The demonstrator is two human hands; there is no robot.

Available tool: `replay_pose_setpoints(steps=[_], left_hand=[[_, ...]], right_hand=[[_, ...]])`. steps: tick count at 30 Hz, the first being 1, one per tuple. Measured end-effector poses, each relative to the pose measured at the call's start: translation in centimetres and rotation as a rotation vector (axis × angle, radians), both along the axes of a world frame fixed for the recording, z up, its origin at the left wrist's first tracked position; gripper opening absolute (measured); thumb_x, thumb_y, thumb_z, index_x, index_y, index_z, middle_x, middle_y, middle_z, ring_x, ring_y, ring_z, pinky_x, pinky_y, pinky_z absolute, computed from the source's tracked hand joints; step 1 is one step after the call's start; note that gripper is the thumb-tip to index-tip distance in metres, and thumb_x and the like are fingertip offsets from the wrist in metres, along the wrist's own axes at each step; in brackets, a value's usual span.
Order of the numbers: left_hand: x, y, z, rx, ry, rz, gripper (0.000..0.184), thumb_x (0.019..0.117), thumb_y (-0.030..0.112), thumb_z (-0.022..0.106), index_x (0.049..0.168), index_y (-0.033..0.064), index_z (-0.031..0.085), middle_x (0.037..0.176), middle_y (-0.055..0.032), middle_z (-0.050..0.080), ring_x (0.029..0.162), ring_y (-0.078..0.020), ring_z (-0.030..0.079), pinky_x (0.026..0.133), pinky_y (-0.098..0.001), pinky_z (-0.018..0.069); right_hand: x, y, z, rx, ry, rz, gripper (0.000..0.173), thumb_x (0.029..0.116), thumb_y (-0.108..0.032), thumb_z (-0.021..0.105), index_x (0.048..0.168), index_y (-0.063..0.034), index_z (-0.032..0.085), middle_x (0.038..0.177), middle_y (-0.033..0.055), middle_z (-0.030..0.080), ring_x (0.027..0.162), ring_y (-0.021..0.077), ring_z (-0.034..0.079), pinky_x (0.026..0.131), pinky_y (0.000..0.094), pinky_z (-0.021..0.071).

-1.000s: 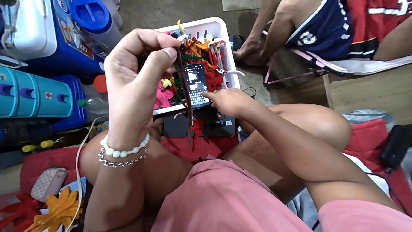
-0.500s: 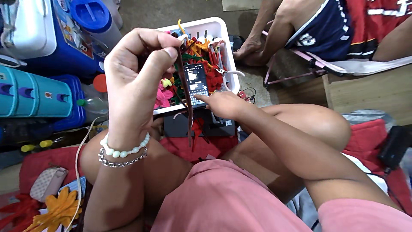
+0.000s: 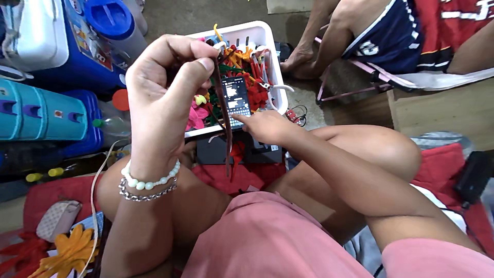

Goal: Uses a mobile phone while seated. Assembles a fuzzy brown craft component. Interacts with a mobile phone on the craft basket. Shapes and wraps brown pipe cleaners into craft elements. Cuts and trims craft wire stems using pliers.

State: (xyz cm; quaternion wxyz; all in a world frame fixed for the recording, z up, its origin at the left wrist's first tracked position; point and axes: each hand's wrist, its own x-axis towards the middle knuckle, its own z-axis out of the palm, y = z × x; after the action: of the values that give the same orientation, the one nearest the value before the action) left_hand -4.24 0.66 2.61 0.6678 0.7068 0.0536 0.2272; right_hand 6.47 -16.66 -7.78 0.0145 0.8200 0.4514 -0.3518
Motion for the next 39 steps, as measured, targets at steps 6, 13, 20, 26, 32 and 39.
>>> replay_pose_setpoints(steps=[6,13,20,26,32,39], left_hand=[[0.0,0.0,0.0,-0.016,-0.002,0.000,0.015,0.0988,0.004,0.053,0.103,0.0114,0.066,0.093,0.0061,0.068,0.079,-0.0044,0.064,0.071,-0.0199,0.0550],[0.1,-0.1,-0.1,-0.004,0.000,-0.004,0.015,0.0990,0.004,0.054,0.103,0.0118,0.066,0.094,0.0066,0.068,0.079,-0.0044,0.063,0.071,-0.0197,0.0547],[0.1,-0.1,-0.1,-0.010,-0.006,-0.003,0.015,0.0987,0.004,0.054,0.102,0.0120,0.066,0.094,0.0066,0.068,0.080,-0.0043,0.064,0.072,-0.0192,0.0547],[0.1,-0.1,-0.1,-0.011,-0.008,-0.008,0.015,0.0988,0.004,0.054,0.102,0.0114,0.066,0.093,0.0065,0.067,0.080,-0.0046,0.063,0.072,-0.0195,0.0548],[0.1,-0.1,0.0,0.000,-0.007,-0.004,0.015,0.0987,0.004,0.054,0.103,0.0118,0.066,0.092,0.0072,0.067,0.078,-0.0040,0.063,0.072,-0.0198,0.0549],[0.1,-0.1,-0.1,0.004,-0.004,0.000,0.015,0.0988,0.004,0.054,0.103,0.0118,0.066,0.091,0.0071,0.067,0.078,-0.0040,0.064,0.071,-0.0194,0.0551]], right_hand=[[0.8,-1.1,0.7,-0.137,-0.013,-0.053,0.054,0.1105,-0.025,0.045,0.163,-0.0240,0.032,0.106,0.0210,0.072,0.099,0.0430,0.069,0.084,0.0627,0.0529],[1.5,-1.5,1.1,-0.199,-0.035,-0.053,0.053,0.1099,-0.023,0.046,0.162,-0.0262,0.035,0.111,0.0216,0.070,0.103,0.0436,0.068,0.086,0.0621,0.0527],[1.5,-1.5,0.9,-0.178,-0.034,-0.056,0.053,0.1097,-0.023,0.047,0.161,-0.0302,0.035,0.111,0.0212,0.071,0.102,0.0433,0.068,0.085,0.0618,0.0527],[1.6,-1.5,0.8,-0.167,-0.035,-0.063,0.053,0.1096,-0.023,0.047,0.161,-0.0305,0.037,0.112,0.0215,0.071,0.103,0.0438,0.068,0.085,0.0628,0.0526],[1.6,-1.4,0.9,-0.162,-0.023,-0.061,0.054,0.1093,-0.021,0.048,0.161,-0.0311,0.036,0.112,0.0222,0.071,0.104,0.0453,0.068,0.085,0.0640,0.0519],[1.3,-1.0,0.7,-0.161,-0.015,-0.054,0.056,0.1091,-0.018,0.046,0.162,-0.0330,0.033,0.109,0.0220,0.071,0.103,0.0445,0.068,0.085,0.0632,0.0520]])
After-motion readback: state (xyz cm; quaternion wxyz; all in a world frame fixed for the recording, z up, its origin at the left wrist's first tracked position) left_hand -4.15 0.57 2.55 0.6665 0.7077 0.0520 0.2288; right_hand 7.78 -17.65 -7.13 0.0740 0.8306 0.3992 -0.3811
